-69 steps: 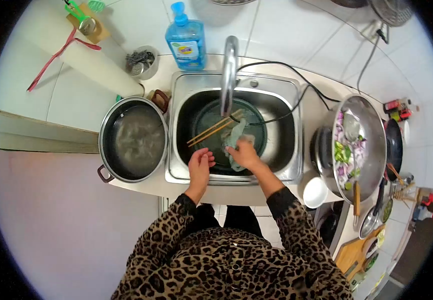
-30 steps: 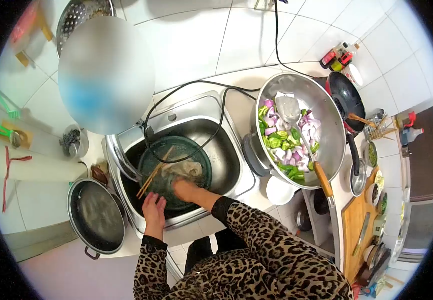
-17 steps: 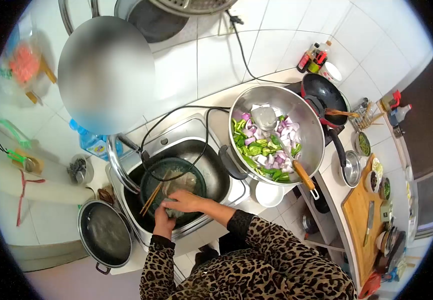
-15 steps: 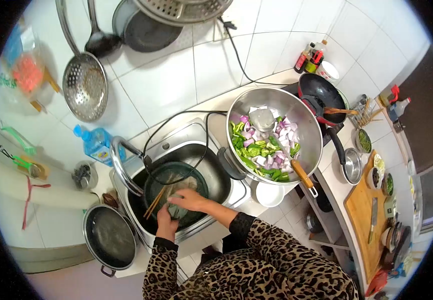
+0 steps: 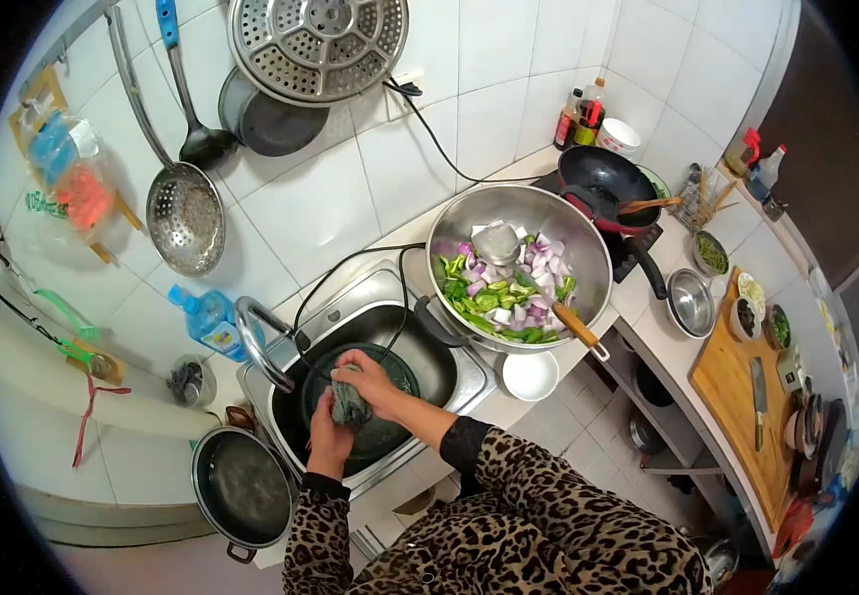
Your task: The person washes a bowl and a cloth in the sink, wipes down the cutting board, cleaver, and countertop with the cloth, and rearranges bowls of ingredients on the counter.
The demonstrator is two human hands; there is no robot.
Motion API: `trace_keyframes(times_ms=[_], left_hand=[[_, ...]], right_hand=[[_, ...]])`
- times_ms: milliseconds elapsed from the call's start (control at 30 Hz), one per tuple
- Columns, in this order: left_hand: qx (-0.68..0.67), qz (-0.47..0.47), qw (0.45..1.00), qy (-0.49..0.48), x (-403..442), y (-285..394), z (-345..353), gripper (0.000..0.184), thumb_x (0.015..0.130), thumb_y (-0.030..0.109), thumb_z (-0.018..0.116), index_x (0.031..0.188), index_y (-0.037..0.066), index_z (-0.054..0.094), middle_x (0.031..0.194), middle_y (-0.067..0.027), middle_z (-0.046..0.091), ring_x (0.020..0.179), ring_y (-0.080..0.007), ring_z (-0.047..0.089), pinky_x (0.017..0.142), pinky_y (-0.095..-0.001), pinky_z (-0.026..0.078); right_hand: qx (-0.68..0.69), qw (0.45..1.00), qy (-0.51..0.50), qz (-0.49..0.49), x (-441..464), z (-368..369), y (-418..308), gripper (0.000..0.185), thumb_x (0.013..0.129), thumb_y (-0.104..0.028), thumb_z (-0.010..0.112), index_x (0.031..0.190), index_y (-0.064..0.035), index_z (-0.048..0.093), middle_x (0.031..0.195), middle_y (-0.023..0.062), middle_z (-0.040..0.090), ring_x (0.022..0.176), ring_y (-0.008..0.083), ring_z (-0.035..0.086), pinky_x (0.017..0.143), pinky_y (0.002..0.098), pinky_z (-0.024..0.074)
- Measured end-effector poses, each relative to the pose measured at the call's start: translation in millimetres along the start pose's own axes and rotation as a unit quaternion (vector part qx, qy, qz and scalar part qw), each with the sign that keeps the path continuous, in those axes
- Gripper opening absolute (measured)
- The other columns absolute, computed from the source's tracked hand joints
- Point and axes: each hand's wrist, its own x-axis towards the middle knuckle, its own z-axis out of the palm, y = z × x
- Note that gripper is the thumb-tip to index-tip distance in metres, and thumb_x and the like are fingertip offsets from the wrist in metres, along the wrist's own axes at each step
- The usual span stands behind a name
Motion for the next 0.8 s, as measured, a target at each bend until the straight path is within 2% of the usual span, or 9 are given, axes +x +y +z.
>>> trace_keyframes(times_ms=[67, 100, 233, 300, 333, 400, 567, 633, 800], left_hand=[[-0.065, -0.079, 0.992, -0.07, -12, 14, 13, 0.04, 0.093, 0.041, 0.047, 0.115, 0.009, 0.052, 0.11, -0.0054, 0.058, 0.103, -0.0197, 0.055, 0.089, -0.0358, 0.043], [-0.064, -0.06, 0.992, -0.088, -13, 13, 14, 0.047, 0.09, 0.047, 0.048, 0.12, 0.01, 0.048, 0.115, -0.0047, 0.056, 0.105, -0.0206, 0.054, 0.088, -0.0399, 0.045], [-0.068, -0.109, 0.981, -0.148, -14, 26, -4, 0.045, 0.09, 0.044, 0.05, 0.122, 0.012, 0.045, 0.118, -0.0075, 0.051, 0.106, -0.0245, 0.053, 0.082, -0.0447, 0.05], [0.128, -0.094, 0.969, -0.192, -11, 38, -9, 0.044, 0.086, 0.029, 0.061, 0.122, 0.011, 0.043, 0.117, -0.0066, 0.05, 0.096, -0.0219, 0.055, 0.071, -0.0421, 0.051], [0.128, -0.092, 0.968, -0.193, -12, 41, -6, 0.044, 0.086, 0.029, 0.061, 0.122, 0.011, 0.043, 0.117, -0.0066, 0.05, 0.096, -0.0219, 0.055, 0.071, -0.0421, 0.051], [0.28, -0.103, 0.948, -0.111, -25, 56, 16, 0.049, 0.081, 0.017, 0.066, 0.122, 0.01, 0.041, 0.115, -0.006, 0.049, 0.088, -0.0172, 0.054, 0.067, -0.0363, 0.048], [0.43, -0.008, 0.89, -0.153, -7, 44, 9, 0.056, 0.076, 0.021, 0.07, 0.122, 0.006, 0.041, 0.109, -0.0084, 0.054, 0.093, -0.0179, 0.054, 0.067, -0.034, 0.045], [0.664, 0.307, 0.672, -0.117, 6, 28, -5, 0.068, 0.07, 0.015, 0.069, 0.125, -0.001, 0.033, 0.108, -0.0182, 0.057, 0.097, -0.0337, 0.058, 0.068, -0.0404, 0.047], [0.741, 0.277, 0.612, -0.013, -31, 24, 14, 0.057, 0.079, 0.014, 0.057, 0.127, -0.002, 0.029, 0.104, -0.0206, 0.058, 0.081, -0.0423, 0.059, 0.063, -0.0482, 0.047]], right_hand=[[0.022, 0.999, -0.031, 0.038, -3, 14, -18, 0.019, 0.083, -0.013, 0.058, 0.1, -0.0035, 0.055, 0.09, 0.0041, 0.057, 0.082, 0.0108, 0.054, 0.072, 0.0269, 0.0456], [0.047, 0.994, -0.062, 0.08, -1, 16, -20, 0.018, 0.082, -0.01, 0.056, 0.099, -0.0039, 0.056, 0.088, 0.0041, 0.057, 0.08, 0.0114, 0.054, 0.07, 0.0277, 0.0463], [-0.09, 0.991, -0.097, 0.007, 9, 26, -28, 0.019, 0.08, -0.005, 0.052, 0.098, -0.0035, 0.057, 0.086, 0.0051, 0.057, 0.075, 0.0128, 0.056, 0.069, 0.0279, 0.0468], [-0.104, 0.983, -0.142, 0.051, 10, 29, -36, 0.021, 0.076, 0.0, 0.049, 0.095, -0.0026, 0.058, 0.083, 0.0065, 0.058, 0.072, 0.0148, 0.057, 0.069, 0.0278, 0.0468], [-0.105, 0.983, -0.142, 0.05, 11, 31, -37, 0.021, 0.076, 0.0, 0.049, 0.095, -0.0026, 0.058, 0.083, 0.0065, 0.058, 0.072, 0.0148, 0.057, 0.069, 0.0278, 0.0468], [-0.239, 0.96, -0.136, -0.053, 15, 34, -31, 0.019, 0.074, 0.003, 0.049, 0.089, -0.0016, 0.061, 0.079, 0.0068, 0.059, 0.073, 0.0159, 0.057, 0.069, 0.0272, 0.0462], [-0.313, 0.941, -0.026, -0.123, 19, 39, -17, 0.018, 0.07, 0.005, 0.052, 0.083, -0.003, 0.063, 0.079, 0.0083, 0.062, 0.077, 0.019, 0.059, 0.07, 0.0292, 0.0462], [-0.323, 0.934, 0.038, -0.148, 24, 39, -7, 0.018, 0.068, 0.004, 0.054, 0.082, -0.0036, 0.063, 0.082, 0.0106, 0.063, 0.079, 0.022, 0.059, 0.073, 0.031, 0.0464], [-0.298, 0.938, 0.155, -0.08, 9, 50, -2, 0.016, 0.071, 0.0, 0.055, 0.085, -0.0035, 0.06, 0.08, 0.0115, 0.062, 0.078, 0.0235, 0.059, 0.072, 0.0311, 0.0464]])
